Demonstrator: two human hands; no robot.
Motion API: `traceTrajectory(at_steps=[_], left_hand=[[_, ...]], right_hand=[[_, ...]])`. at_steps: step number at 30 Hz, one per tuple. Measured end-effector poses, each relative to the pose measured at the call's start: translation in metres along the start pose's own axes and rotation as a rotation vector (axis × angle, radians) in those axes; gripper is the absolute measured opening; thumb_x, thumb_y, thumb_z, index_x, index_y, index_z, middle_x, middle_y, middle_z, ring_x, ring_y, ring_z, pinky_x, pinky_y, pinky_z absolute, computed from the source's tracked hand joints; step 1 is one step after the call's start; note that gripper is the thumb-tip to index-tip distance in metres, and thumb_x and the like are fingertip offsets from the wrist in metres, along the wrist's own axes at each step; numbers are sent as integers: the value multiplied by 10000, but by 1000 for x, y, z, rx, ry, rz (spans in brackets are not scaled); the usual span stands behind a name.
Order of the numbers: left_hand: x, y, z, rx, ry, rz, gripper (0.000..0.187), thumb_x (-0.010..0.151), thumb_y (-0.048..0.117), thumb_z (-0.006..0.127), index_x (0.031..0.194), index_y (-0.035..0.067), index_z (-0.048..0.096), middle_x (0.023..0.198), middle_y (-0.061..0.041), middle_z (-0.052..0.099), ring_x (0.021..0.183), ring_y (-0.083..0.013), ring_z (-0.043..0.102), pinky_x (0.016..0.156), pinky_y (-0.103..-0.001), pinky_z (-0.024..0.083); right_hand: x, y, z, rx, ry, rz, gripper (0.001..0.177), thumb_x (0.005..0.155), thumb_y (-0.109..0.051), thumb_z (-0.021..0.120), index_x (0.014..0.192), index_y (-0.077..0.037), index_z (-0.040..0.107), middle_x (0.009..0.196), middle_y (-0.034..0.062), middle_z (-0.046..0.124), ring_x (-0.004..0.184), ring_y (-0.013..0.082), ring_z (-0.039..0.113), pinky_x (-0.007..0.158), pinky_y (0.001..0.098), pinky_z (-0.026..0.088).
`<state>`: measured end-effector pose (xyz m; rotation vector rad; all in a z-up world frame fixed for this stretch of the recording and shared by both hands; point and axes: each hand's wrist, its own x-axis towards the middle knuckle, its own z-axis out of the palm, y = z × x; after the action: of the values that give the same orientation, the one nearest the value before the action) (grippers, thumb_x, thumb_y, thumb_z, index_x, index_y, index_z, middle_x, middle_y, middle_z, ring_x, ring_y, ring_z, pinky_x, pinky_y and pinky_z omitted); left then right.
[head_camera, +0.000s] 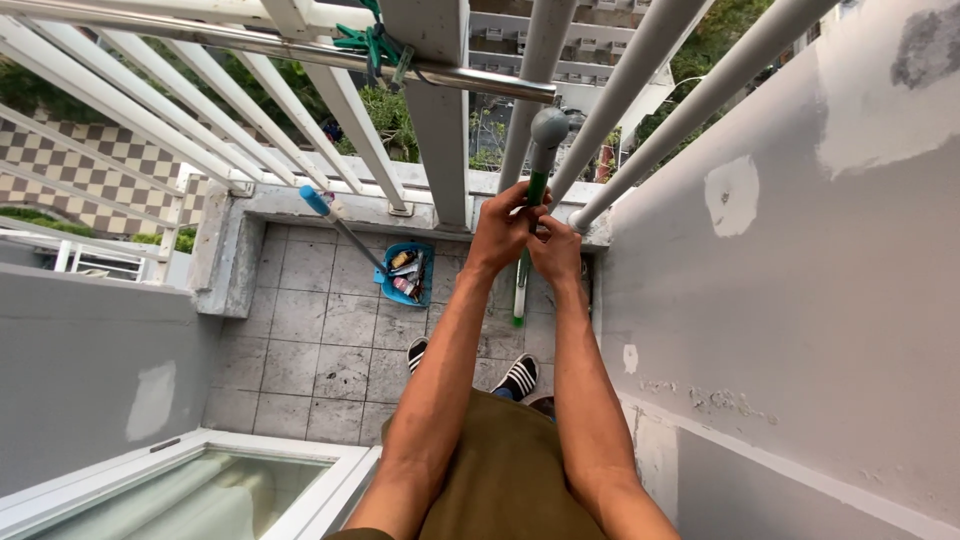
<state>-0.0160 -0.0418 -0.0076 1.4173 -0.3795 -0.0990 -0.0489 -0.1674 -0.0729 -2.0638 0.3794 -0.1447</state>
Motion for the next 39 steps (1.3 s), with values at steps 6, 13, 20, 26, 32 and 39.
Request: traceTrajectory(at_steps=[6,13,20,26,32,39], left_hand=[[-1,6,-16,60,3,0,247,977,-40,623,1205,21,692,1065,-110,786,958,-207,780,803,-353,711],[-1,10,-37,84,20,-17,293,967,-41,609,1246,26,667,1070,-107,769,988,-195,768,783,-332,715],[-5,15,-44,108,27,27,306,957,-63,617,1250,11,667,1072,-115,773,1028,-209,764,819,-345,705],[-3,14,-31,131,13,59,322,958,-72,624,1268,8,665,1073,-119,776,1033,-219,768,832,-357,694],[0,10,-14,112,-11,38,278,964,-47,617,1229,18,671,1066,-113,774,994,-204,779,799,-342,705],[-2,7,-1,115,-29,64,239,972,-44,622,1190,18,697,1043,-103,786,934,-186,772,792,-338,705]], right_hand=[[-4,-19,12,-12,-64,68,272,899,-188,724,1140,-65,751,987,155,803,939,253,798,785,383,624],[-2,-25,38,79,-91,-10,286,902,-129,682,1172,-48,733,991,169,794,981,249,786,779,382,630],[-7,-42,39,89,-126,-16,264,906,-80,652,1151,-20,731,992,169,796,944,250,796,772,364,638],[-6,-32,28,70,-98,-33,266,882,-75,658,1132,-32,734,987,157,798,939,253,796,777,374,630],[-6,-31,7,-5,-83,37,281,893,-137,687,1161,-72,744,994,152,795,936,257,789,805,381,623],[-2,-7,-4,-2,-41,-16,263,886,-142,710,1135,-70,759,1011,136,800,954,242,792,820,371,633]])
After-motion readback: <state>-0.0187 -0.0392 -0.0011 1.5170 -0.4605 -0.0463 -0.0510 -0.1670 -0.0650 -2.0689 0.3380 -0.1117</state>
